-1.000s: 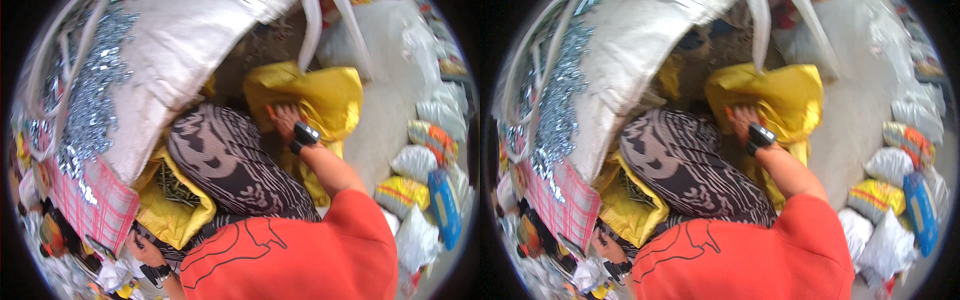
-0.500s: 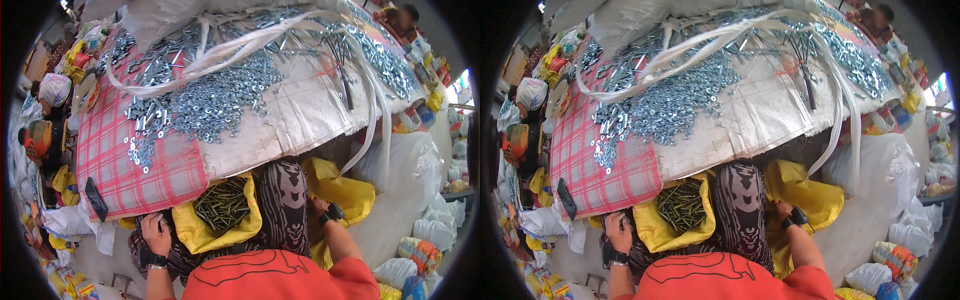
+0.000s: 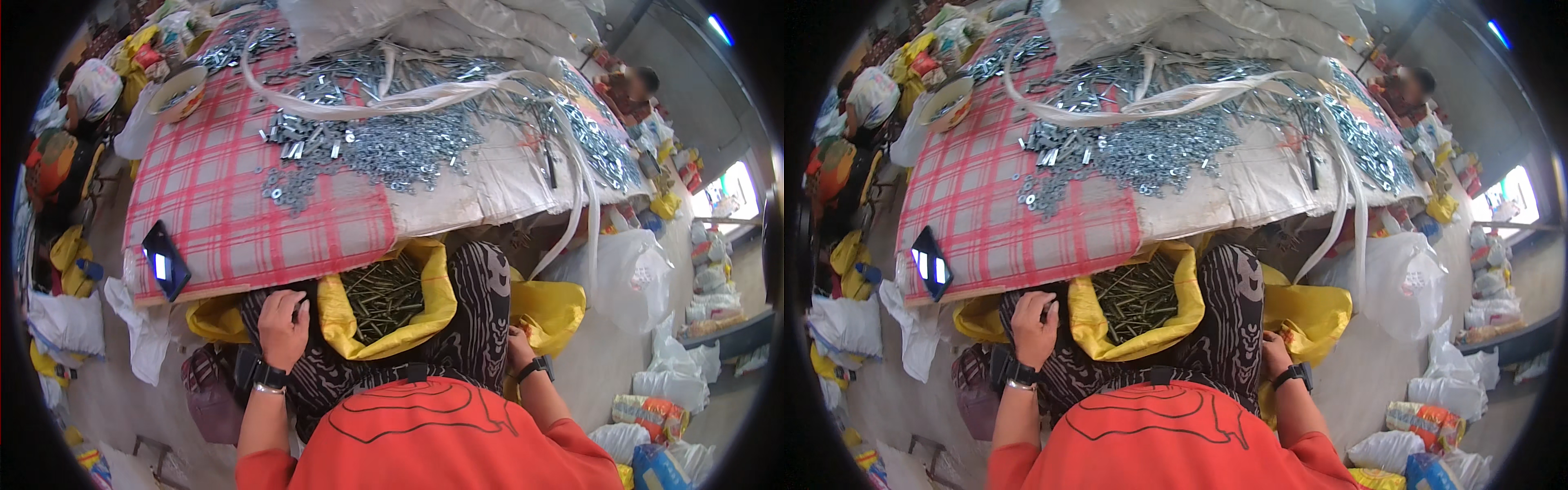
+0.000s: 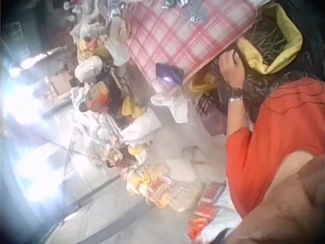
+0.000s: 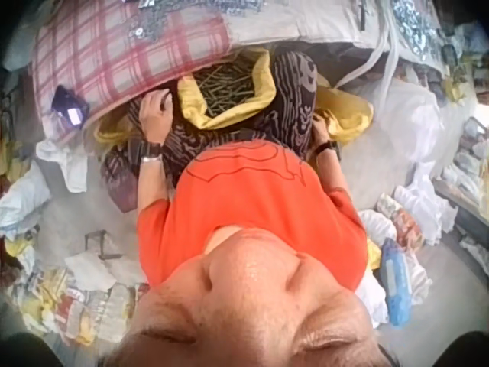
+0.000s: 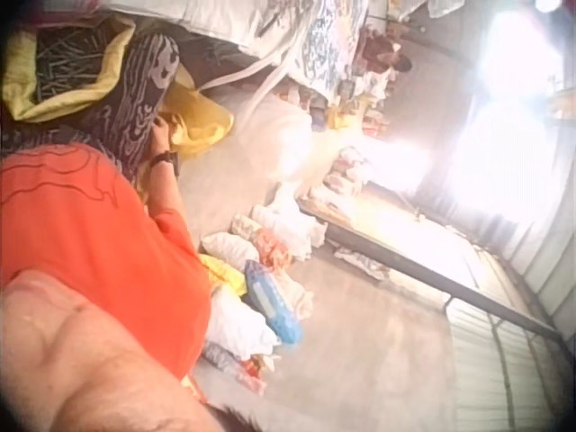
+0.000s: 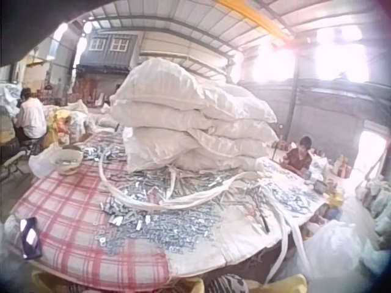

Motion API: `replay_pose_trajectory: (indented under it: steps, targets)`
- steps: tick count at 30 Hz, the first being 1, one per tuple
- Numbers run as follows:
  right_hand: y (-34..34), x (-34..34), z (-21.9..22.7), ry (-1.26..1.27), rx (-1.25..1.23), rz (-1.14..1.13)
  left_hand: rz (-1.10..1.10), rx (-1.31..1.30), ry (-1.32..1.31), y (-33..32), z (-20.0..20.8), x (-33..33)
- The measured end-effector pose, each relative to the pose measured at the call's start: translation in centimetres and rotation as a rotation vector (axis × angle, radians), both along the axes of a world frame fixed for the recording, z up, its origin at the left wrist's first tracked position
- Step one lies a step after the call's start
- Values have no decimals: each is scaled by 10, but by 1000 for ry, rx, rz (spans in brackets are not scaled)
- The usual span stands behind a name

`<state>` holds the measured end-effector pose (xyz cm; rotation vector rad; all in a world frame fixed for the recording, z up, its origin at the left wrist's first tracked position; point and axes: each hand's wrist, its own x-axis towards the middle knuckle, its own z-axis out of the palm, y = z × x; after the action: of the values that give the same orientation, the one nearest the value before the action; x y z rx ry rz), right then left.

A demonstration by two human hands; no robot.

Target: Assembling small metal components by putting washers and nuts onto rods.

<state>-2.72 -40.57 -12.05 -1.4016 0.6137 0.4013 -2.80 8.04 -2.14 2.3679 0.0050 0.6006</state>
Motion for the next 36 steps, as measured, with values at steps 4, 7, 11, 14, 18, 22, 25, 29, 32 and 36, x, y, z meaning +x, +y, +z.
replay_pose_trajectory:
  steps: [4, 7, 11, 14, 18, 22, 25, 29, 32, 36]
  targets:
    - [21, 10, 12, 133, -60, 34, -38, -8, -17, 3, 2, -6]
    - [32, 16, 14, 181, -74, 62, -22, -15, 0, 5, 2, -14]
    - [15, 3, -19, 150, -31, 58, -56, -43, -29, 3, 7, -15]
    - [-14, -36, -29, 89, -439, 428, 158, 9, -181, 6, 8, -32]
    - [-55, -146, -24, 238, -682, 907, 398, -166, 204, 27, -37, -108]
    - [-123, -316, 29, 82, -439, 812, 425, -417, 555, 48, -136, -205]
    - [-140, -360, 61, 169, -418, 841, 388, -377, 647, 58, -137, -231]
    - [-98, -327, 57, 265, -377, 913, 372, -320, 754, 65, -128, -269]
    - [-113, -354, 89, 334, -350, 958, 350, -282, 831, 64, -120, -288]
    - [-177, -379, 154, 445, -327, 914, 210, -222, 937, 72, -116, -283]
